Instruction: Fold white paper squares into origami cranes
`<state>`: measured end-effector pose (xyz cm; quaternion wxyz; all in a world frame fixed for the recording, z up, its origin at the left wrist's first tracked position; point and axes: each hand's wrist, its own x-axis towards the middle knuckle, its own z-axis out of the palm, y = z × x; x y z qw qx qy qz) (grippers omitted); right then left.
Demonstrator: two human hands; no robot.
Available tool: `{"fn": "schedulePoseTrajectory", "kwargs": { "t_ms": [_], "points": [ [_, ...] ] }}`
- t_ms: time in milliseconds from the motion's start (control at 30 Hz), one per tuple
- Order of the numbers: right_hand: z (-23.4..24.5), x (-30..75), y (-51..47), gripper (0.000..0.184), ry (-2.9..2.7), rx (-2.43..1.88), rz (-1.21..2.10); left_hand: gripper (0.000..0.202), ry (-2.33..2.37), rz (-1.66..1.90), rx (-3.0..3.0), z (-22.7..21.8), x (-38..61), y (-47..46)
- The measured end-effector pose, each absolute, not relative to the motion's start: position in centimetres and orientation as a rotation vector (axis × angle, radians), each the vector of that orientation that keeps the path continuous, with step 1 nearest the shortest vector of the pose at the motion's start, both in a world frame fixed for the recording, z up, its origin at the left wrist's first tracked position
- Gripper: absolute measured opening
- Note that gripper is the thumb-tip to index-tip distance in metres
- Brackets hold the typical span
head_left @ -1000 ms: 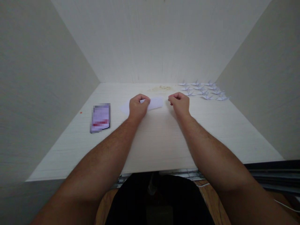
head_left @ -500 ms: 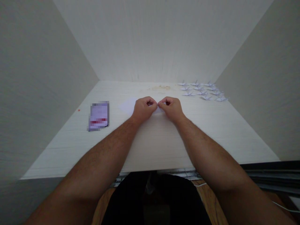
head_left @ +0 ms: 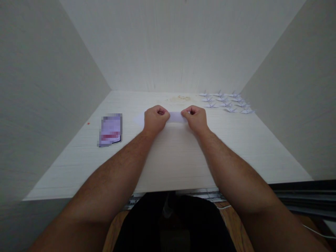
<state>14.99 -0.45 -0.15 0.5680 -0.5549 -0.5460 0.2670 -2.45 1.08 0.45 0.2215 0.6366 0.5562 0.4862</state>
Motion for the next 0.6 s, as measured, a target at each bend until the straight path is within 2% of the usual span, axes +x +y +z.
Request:
{"fn": "schedulePoseTrajectory", "kwargs": {
  "t_ms": [167,233,400,600],
  "points": [
    [-0.5,16.0,0.4,0.012,-1.128,-1.259,0.62,0.002,1.605,1.509,1.557,0.1,-3.1,2.2],
    [-0.8,16.2,0.7,0.013,-1.062,-1.237,0.656,0.003,1.485,1.591,1.42,-0.1,-3.0,2.5],
    [-1.1,15.4,0.5,0.021,-1.117,-1.21,0.792,0.028,1.157,1.385,1.417,-0.3,-2.2,1.8],
    [-0.7,14.4,-0.5,0.016,-1.366,-1.209,0.758,0.012,1.222,1.274,1.71,0.1,-1.9,0.7]
  ]
}}
